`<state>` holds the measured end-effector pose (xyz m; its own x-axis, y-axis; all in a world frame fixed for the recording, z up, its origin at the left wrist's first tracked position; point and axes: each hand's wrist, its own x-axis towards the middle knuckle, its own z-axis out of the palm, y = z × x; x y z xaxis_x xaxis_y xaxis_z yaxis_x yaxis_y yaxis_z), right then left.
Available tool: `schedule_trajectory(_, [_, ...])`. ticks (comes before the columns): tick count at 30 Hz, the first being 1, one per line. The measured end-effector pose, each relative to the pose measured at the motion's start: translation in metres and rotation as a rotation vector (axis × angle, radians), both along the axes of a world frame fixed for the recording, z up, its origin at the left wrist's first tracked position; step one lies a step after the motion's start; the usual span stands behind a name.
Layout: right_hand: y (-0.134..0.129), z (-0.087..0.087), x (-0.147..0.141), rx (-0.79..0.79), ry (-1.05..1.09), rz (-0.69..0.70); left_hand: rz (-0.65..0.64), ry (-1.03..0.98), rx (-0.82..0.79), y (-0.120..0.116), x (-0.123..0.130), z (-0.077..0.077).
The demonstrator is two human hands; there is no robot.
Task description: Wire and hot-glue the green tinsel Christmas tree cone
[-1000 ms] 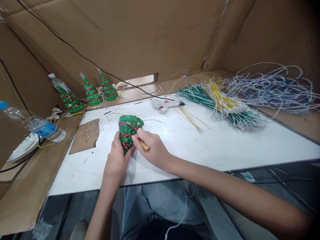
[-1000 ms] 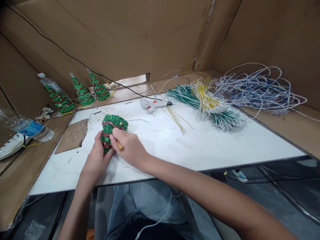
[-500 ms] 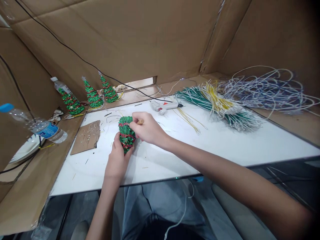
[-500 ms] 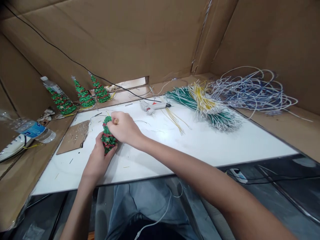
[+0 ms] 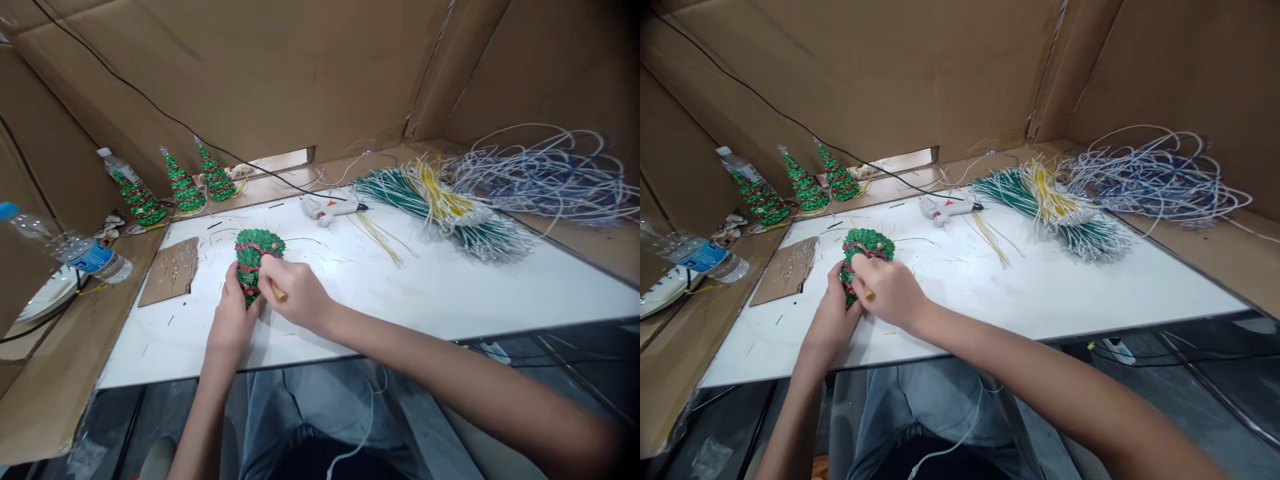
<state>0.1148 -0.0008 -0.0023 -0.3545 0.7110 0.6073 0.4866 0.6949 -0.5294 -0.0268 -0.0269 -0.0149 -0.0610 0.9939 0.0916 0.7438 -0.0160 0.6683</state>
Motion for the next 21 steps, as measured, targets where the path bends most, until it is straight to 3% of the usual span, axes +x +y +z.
schedule_trajectory(4, [0.006,0.031,-0.014,-0.018,-0.384,-0.127,-0.021,0.008,0.025,0.001,-0.002,-0.003])
schedule_trajectory(9, [0.027,0.060,-0.017,-0.215,-0.185,-0.160,0.050,0.015,-0.016,0.002,0.001,-0.001])
schedule_trajectory(12, [0.027,0.055,-0.006,-0.274,0.042,-0.093,0.067,-0.005,-0.029,0.001,0.000,0.002])
schedule_trajectory(16, [0.006,0.038,0.014,-0.136,0.263,0.066,0.057,-0.037,-0.040,0.000,0.000,0.004])
schedule_trajectory(18, [-0.002,0.031,0.021,-0.107,0.358,0.070,0.066,-0.046,-0.048,0.000,0.001,0.005])
schedule_trajectory(21, [-0.005,0.021,0.026,-0.219,0.514,0.053,0.104,-0.050,-0.059,0.000,0.003,0.006])
